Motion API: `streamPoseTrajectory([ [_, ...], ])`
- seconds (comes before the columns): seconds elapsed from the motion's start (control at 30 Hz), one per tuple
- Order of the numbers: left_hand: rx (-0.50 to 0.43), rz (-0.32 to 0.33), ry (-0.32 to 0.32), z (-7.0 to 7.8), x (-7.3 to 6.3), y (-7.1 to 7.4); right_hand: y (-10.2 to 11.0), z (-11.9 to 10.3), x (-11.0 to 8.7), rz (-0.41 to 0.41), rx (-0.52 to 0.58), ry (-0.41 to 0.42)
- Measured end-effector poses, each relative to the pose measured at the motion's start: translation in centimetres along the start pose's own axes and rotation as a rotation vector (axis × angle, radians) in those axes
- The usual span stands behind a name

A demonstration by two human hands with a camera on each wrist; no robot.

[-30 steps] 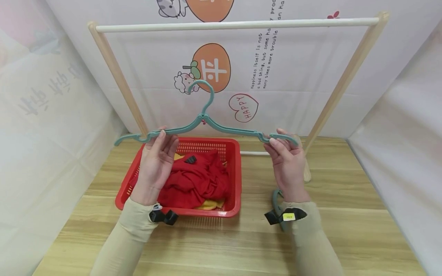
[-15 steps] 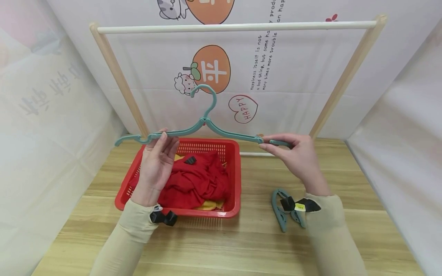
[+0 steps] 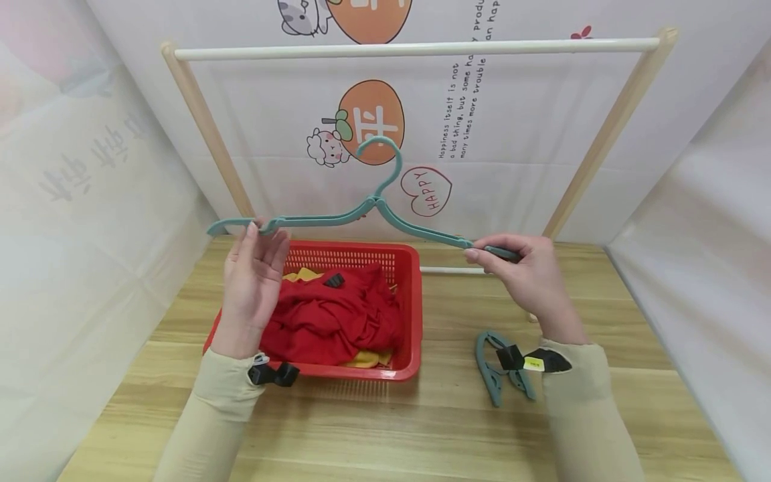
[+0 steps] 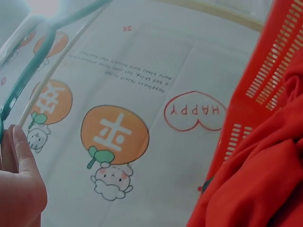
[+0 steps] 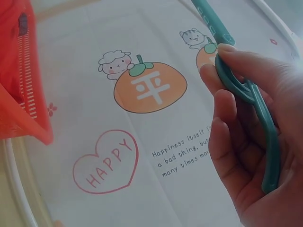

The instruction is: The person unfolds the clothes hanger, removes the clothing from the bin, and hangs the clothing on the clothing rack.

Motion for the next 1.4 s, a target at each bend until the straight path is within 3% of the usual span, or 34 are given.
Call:
streamPoseTrajectory([
  [0.17, 0.02, 0.006, -0.046, 0.7, 0.1, -0.1, 0.1, 0.2, -0.3, 0.019, 0.011, -0.033],
  [0.43, -0.124, 0.026, -0.017, 0.1, 0.1, -0.4, -1.0, 0.7, -0.7, 0.034, 0.082, -0.042],
  [0.57, -0.089, 0.028, -0.034, 0.2, 0.1, -0.3, -1.0, 0.8, -0.6, 0.01, 0.071, -0.028],
  [0.83, -0.068, 0.026, -0.05, 0.1, -0.1, 0.0, -0.8, -0.9, 0.4, -0.107, -0.248, -0.028],
  [0.97, -0.043, 0.033, -0.048, -0.4, -0.2, 0.0, -1.5, -2.9, 1.5, -0.16, -0.293, -0.008],
  [1.4, -0.015, 0.017, -0.033, -2.1, -0.6, -0.1, -4.6, -8.0, 4.9, -0.146, -0.001, -0.095],
])
Point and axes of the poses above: each hand's wrist, its own x-axis towards the middle knuckle, its own y-axis out of the back of the hand, z = x × y, the point moved 4 cm from there along x, towards the middle knuckle, and after that the axes turned 11 degrees about -x, right-handed, at the moved point
